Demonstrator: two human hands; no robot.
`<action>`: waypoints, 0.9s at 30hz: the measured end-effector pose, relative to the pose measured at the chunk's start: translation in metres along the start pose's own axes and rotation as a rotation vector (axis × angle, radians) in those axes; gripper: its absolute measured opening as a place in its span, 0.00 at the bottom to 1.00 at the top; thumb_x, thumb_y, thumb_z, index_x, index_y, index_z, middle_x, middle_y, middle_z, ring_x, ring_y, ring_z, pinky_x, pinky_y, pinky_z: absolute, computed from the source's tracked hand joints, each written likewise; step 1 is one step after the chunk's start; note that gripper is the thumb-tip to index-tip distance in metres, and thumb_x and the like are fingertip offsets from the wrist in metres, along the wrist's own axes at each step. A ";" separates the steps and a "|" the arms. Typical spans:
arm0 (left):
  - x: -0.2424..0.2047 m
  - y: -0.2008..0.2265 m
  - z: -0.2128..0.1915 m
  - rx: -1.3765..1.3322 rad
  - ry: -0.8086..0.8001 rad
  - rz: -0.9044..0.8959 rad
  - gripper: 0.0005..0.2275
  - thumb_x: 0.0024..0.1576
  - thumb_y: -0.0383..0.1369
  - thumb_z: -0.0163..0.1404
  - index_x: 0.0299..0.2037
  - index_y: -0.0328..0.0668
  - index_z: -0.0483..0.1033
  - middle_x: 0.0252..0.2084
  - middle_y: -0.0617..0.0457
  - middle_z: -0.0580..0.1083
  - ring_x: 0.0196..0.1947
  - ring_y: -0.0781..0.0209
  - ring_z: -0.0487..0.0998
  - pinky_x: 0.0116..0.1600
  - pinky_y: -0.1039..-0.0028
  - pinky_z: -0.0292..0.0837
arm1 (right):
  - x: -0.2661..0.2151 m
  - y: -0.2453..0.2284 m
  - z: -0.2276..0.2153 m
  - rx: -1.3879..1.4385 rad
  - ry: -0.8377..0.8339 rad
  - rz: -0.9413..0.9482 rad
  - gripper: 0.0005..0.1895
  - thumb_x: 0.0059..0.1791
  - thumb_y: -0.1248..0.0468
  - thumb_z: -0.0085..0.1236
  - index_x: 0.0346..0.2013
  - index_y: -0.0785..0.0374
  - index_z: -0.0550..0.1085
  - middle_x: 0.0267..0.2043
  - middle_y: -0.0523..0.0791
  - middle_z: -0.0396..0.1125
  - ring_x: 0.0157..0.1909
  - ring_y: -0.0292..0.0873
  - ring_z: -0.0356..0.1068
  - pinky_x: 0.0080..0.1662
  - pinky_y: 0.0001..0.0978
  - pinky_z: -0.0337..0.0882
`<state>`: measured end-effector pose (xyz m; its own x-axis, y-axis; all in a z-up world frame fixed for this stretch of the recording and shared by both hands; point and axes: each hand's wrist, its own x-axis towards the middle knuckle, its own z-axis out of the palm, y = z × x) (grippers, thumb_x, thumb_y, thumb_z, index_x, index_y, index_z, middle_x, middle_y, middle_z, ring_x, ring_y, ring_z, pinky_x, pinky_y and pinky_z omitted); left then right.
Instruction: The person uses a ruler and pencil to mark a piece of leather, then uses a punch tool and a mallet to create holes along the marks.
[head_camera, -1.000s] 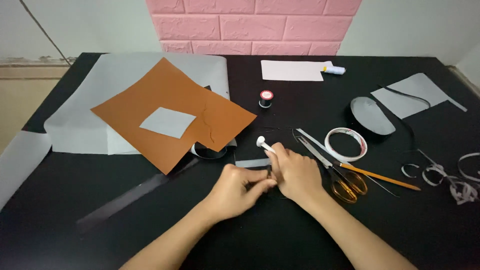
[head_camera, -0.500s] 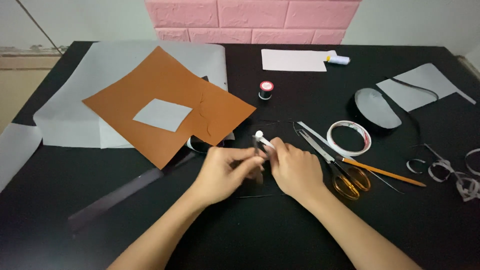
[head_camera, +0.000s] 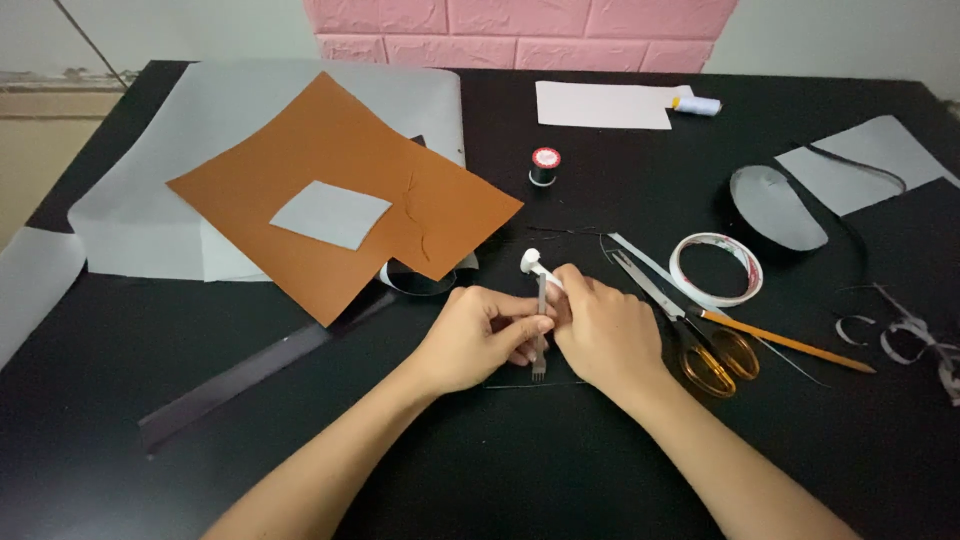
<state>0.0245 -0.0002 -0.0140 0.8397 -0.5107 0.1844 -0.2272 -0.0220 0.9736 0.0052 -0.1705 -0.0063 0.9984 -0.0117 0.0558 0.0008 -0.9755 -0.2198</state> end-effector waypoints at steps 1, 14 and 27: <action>-0.001 0.003 -0.001 0.000 0.000 -0.002 0.06 0.59 0.23 0.54 0.42 0.27 0.82 0.25 0.38 0.81 0.24 0.55 0.84 0.29 0.71 0.83 | 0.000 0.001 0.002 0.001 -0.002 0.001 0.11 0.53 0.54 0.40 0.46 0.49 0.68 0.36 0.51 0.74 0.37 0.66 0.76 0.42 0.60 0.75; -0.003 0.003 -0.003 -0.022 -0.011 -0.045 0.06 0.59 0.23 0.54 0.42 0.26 0.82 0.24 0.37 0.80 0.23 0.59 0.83 0.31 0.72 0.85 | -0.004 -0.002 0.000 -0.013 0.042 -0.032 0.10 0.53 0.57 0.41 0.46 0.50 0.69 0.35 0.52 0.74 0.36 0.65 0.77 0.41 0.60 0.75; -0.003 0.008 -0.002 -0.007 -0.001 -0.028 0.09 0.58 0.23 0.55 0.47 0.26 0.81 0.26 0.37 0.81 0.24 0.56 0.84 0.30 0.72 0.85 | -0.002 -0.001 0.002 -0.025 0.049 -0.010 0.09 0.54 0.54 0.41 0.44 0.48 0.69 0.35 0.50 0.75 0.36 0.63 0.77 0.42 0.58 0.76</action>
<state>0.0215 0.0031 -0.0063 0.8450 -0.5112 0.1568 -0.1999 -0.0301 0.9794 0.0033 -0.1690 -0.0078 0.9943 -0.0117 0.1061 0.0092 -0.9809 -0.1944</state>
